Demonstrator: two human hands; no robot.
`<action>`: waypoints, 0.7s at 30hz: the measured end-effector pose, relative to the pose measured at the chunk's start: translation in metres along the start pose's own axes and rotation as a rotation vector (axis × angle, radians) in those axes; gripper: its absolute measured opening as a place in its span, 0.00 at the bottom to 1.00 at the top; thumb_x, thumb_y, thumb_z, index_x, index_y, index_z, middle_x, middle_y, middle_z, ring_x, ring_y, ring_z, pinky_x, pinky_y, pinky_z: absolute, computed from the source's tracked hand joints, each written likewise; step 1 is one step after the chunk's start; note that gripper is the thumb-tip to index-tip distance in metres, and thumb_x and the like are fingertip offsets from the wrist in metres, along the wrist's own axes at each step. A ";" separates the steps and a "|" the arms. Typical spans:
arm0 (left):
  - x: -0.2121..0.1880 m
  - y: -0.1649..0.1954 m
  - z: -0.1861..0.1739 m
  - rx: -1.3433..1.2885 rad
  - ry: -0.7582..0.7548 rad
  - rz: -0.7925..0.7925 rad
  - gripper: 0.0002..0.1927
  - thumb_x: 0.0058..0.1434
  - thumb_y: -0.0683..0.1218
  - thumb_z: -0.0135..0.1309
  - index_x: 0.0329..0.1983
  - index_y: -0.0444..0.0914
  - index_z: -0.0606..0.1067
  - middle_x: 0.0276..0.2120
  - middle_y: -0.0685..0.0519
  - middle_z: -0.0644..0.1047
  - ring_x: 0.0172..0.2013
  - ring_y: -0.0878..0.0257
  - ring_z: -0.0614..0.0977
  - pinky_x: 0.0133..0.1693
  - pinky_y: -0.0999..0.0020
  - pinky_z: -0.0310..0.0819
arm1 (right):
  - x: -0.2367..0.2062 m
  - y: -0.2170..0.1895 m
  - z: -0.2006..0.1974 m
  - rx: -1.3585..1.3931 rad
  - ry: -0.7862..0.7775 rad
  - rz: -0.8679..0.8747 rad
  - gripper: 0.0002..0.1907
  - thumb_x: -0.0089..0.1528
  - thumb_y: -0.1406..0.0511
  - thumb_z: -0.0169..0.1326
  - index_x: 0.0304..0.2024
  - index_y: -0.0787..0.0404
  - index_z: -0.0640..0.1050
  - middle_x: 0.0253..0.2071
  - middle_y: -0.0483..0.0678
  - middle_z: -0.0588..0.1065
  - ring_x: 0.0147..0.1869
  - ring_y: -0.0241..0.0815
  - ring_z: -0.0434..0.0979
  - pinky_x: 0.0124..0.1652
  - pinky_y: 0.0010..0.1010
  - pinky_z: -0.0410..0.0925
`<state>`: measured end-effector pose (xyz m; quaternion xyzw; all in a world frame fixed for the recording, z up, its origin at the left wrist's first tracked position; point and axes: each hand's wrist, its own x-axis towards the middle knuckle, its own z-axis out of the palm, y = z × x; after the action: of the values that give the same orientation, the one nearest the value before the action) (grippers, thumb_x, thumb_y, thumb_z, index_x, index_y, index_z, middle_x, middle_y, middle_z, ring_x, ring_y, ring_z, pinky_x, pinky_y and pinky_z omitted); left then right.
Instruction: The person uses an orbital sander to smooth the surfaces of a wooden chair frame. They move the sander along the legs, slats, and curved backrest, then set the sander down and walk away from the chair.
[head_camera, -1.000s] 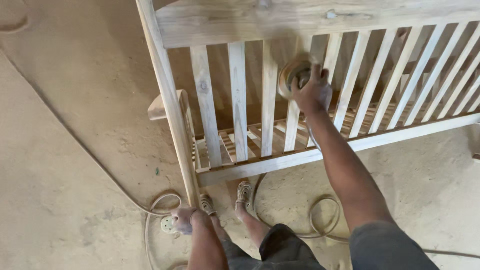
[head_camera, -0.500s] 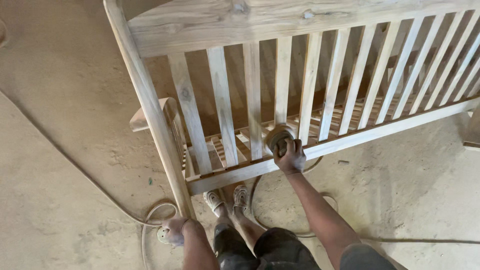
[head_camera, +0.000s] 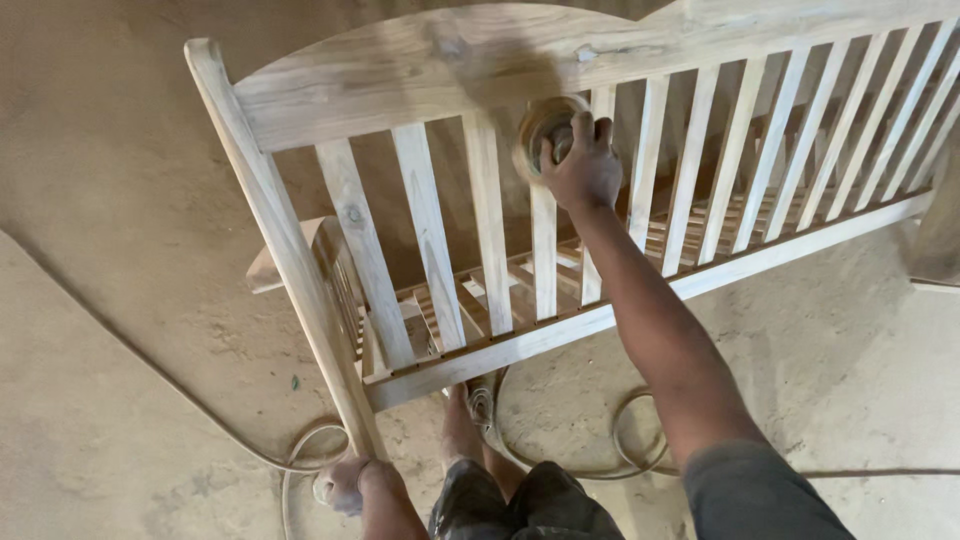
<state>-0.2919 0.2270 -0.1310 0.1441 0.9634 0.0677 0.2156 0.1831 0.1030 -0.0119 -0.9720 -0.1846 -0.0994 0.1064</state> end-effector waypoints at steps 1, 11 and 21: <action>-0.001 0.001 0.000 -0.006 -0.002 -0.004 0.23 0.64 0.62 0.49 0.33 0.38 0.76 0.31 0.44 0.77 0.31 0.49 0.80 0.34 0.50 0.77 | 0.008 0.002 -0.006 -0.015 -0.033 -0.019 0.30 0.61 0.52 0.65 0.58 0.56 0.69 0.52 0.63 0.72 0.42 0.64 0.82 0.36 0.49 0.78; -0.018 0.009 -0.001 -0.007 0.027 0.000 0.23 0.66 0.62 0.49 0.39 0.37 0.72 0.36 0.43 0.74 0.36 0.48 0.78 0.37 0.50 0.76 | 0.054 0.076 -0.010 -0.038 -0.118 0.182 0.35 0.64 0.53 0.64 0.63 0.67 0.66 0.52 0.69 0.71 0.50 0.68 0.79 0.46 0.52 0.77; -0.027 0.012 0.004 -0.015 0.076 0.037 0.24 0.68 0.62 0.49 0.45 0.36 0.69 0.42 0.41 0.71 0.41 0.47 0.76 0.41 0.50 0.76 | 0.000 0.132 0.014 -0.015 -0.167 0.134 0.34 0.62 0.55 0.63 0.62 0.63 0.64 0.55 0.74 0.68 0.50 0.73 0.78 0.42 0.57 0.77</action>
<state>-0.2635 0.2301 -0.1215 0.1573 0.9676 0.0845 0.1785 0.2358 -0.0138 -0.0479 -0.9878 -0.1267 -0.0120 0.0896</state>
